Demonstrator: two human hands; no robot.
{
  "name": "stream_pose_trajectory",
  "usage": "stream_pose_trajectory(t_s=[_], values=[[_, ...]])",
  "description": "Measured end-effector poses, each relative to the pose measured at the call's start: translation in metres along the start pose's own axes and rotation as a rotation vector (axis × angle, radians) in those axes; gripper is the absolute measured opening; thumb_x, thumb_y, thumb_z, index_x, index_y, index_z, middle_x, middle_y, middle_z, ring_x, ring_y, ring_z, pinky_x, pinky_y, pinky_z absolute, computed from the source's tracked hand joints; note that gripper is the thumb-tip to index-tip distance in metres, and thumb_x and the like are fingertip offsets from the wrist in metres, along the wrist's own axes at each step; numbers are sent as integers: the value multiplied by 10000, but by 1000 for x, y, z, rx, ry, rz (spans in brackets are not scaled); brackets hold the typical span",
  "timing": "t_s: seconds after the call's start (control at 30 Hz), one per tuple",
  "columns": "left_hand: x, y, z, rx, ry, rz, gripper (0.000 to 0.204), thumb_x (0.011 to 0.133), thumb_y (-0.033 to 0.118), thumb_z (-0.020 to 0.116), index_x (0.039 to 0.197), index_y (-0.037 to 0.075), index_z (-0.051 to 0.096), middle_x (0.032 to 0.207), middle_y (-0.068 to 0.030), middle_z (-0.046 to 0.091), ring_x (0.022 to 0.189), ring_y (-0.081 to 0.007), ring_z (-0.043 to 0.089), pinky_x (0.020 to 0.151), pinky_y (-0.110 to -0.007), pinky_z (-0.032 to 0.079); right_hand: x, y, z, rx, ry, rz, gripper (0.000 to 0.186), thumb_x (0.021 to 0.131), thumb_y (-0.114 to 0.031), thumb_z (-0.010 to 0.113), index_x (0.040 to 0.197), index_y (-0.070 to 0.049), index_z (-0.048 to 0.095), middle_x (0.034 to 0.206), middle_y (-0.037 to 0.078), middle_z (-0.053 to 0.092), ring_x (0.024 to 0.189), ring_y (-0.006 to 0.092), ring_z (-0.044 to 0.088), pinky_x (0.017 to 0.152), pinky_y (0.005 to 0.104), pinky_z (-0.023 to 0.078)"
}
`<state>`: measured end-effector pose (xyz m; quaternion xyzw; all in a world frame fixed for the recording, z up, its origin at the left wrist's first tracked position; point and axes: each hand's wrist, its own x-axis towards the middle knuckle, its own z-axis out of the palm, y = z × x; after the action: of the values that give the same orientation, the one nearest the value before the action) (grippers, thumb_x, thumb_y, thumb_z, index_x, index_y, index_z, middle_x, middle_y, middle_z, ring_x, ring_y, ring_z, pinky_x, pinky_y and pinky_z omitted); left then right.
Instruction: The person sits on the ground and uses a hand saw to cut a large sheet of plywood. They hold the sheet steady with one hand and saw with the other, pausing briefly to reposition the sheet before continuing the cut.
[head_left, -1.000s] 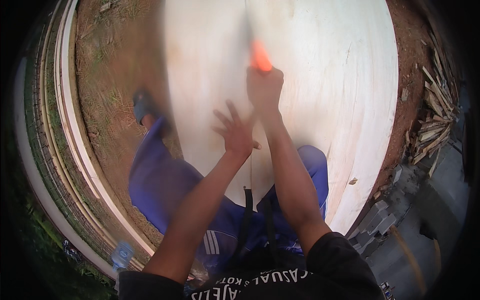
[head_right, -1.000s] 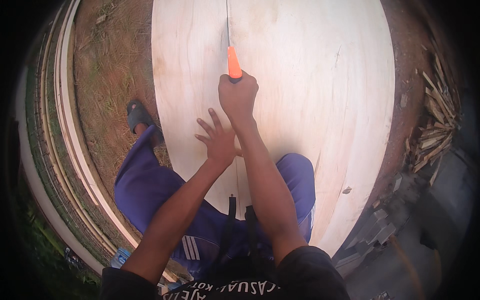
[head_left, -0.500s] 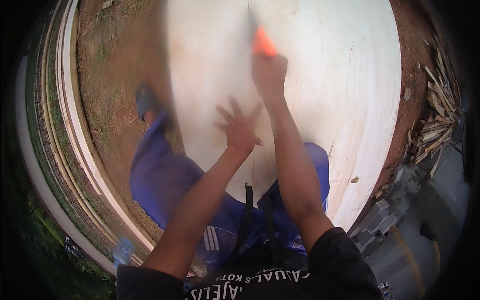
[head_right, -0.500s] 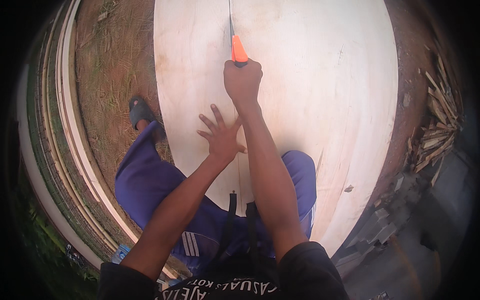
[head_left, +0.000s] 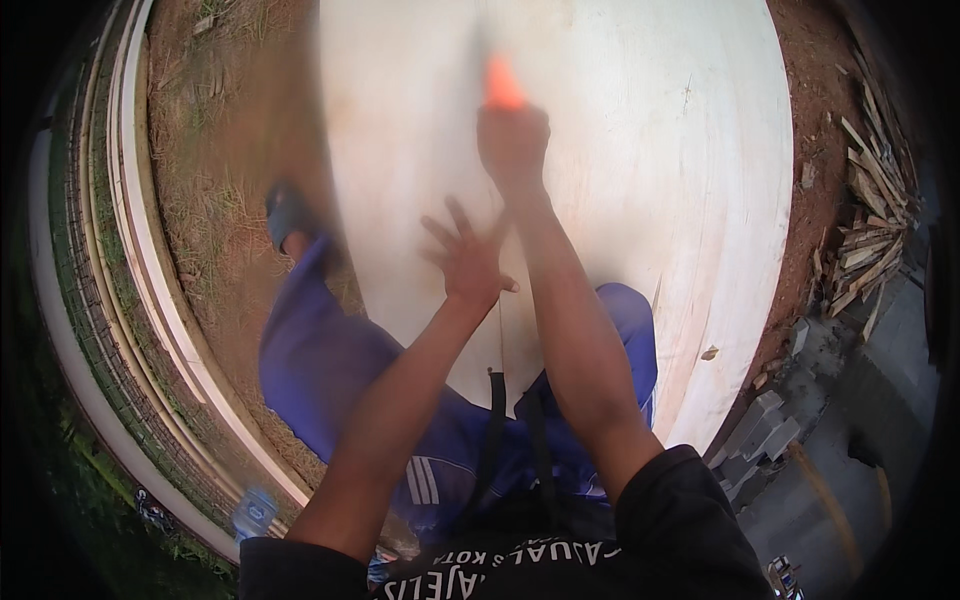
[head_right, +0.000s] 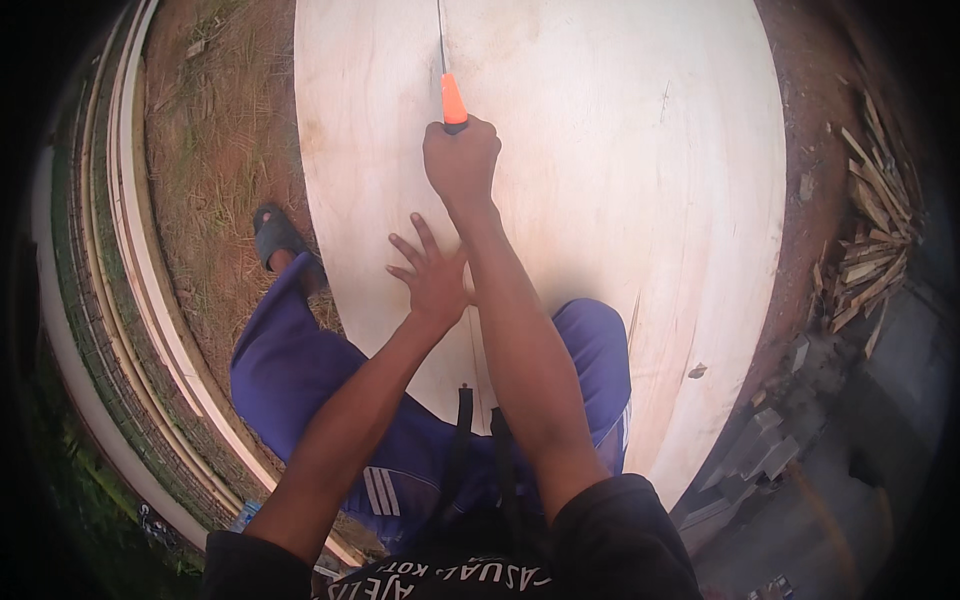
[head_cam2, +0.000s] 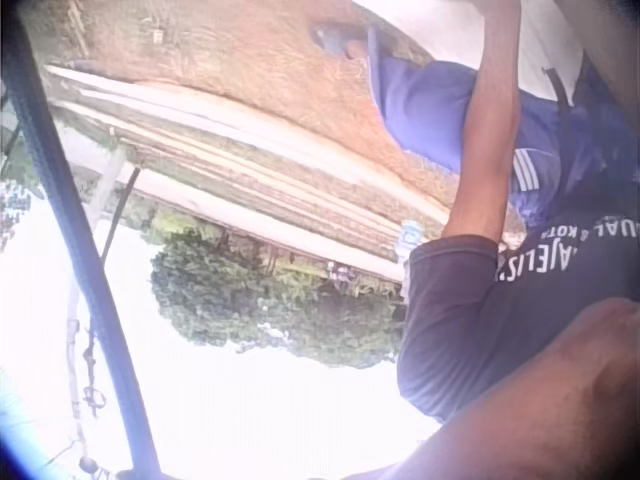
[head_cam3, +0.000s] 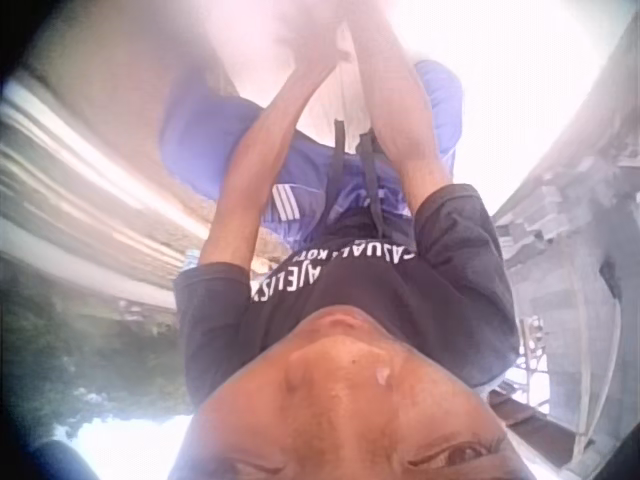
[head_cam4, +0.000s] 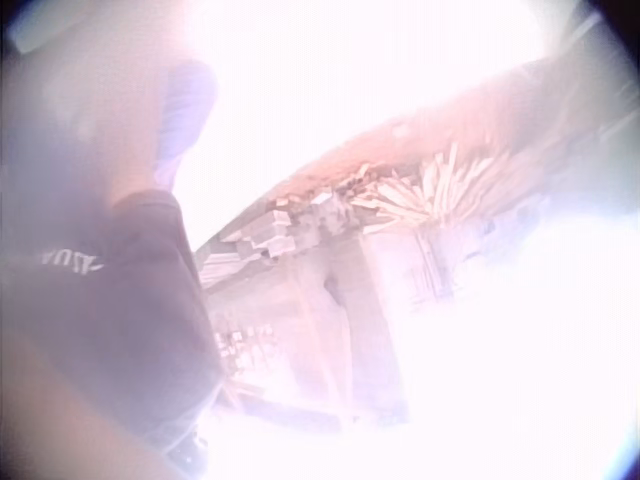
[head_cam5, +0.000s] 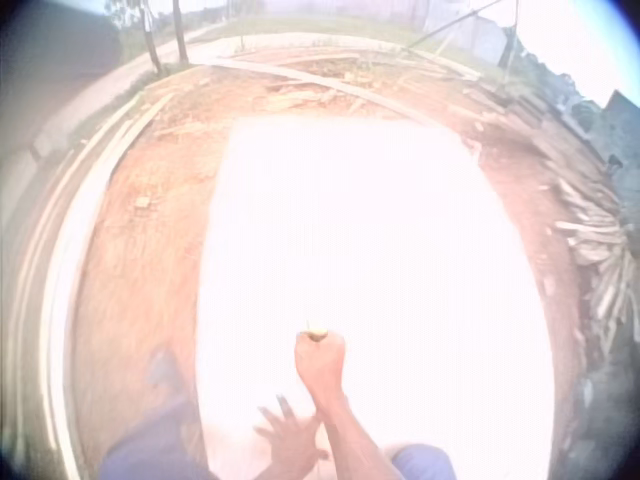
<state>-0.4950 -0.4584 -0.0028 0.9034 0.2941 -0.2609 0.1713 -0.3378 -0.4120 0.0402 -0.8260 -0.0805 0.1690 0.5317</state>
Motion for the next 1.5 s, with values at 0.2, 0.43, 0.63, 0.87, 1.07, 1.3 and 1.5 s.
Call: stream_pose_trajectory(t_s=[0.2, 0.43, 0.63, 0.87, 1.07, 1.3, 1.5], values=[[0, -17, 16, -2, 39, 6, 797, 935, 541, 640, 1617, 444, 240, 1652, -369, -49, 1393, -778, -16, 930, -919, 268, -160, -17, -65, 80, -79, 202, 130, 870, 17, 591, 953, 85, 664, 731, 73, 641, 639, 103, 565, 601, 312, 474], [3, -13, 8, 26, -52, 26, 949, 842, 558, 755, 1626, 409, 242, 1653, -368, -86, 1398, -775, -28, 937, -907, 284, -43, -7, -15, 88, -44, 144, 243, 827, -46, 592, 631, 28, 468, 528, 54, 492, 526, 110, 414, 505, 368, 359], [0, -16, 0, 47, -79, -8, 966, 807, 582, 775, 1613, 436, 263, 1653, -371, -68, 1393, -780, -14, 932, -904, 295, -92, -15, -33, 17, -67, 238, 136, 842, -33, 605, 731, 38, 570, 626, 68, 591, 590, 113, 517, 572, 362, 447], [-7, -11, 13, -38, 35, 7, 1220, 643, 533, 913, 1620, 457, 186, 1674, -335, 3, 1417, -745, 62, 947, -888, 318, -121, -11, -56, 85, -105, 246, 88, 846, 9, 581, 780, 66, 591, 633, 45, 555, 602, 84, 467, 553, 326, 418], [-4, -16, 15, 25, -5, 21, 1034, 786, 637, 775, 1631, 387, 233, 1646, -380, -92, 1386, -787, -41, 906, -932, 257, -42, -30, -9, -7, -81, 212, 262, 823, -69, 607, 639, 15, 440, 517, 51, 461, 510, 127, 373, 498, 378, 345], [-1, -12, 14, 27, -67, -18, 936, 853, 598, 726, 1619, 481, 200, 1646, -379, -69, 1398, -774, -47, 954, -909, 261, -179, -36, -84, 75, -67, 202, 312, 868, 52, 587, 1160, 100, 685, 834, 75, 689, 735, 89, 620, 691, 276, 516], [-4, -13, 4, -2, -100, 14, 877, 878, 582, 705, 1616, 431, 255, 1657, -359, -60, 1407, -765, -31, 962, -903, 266, -20, -37, -10, 10, -53, 275, 241, 830, -75, 596, 654, 17, 458, 538, 54, 472, 520, 127, 393, 515, 359, 363]])
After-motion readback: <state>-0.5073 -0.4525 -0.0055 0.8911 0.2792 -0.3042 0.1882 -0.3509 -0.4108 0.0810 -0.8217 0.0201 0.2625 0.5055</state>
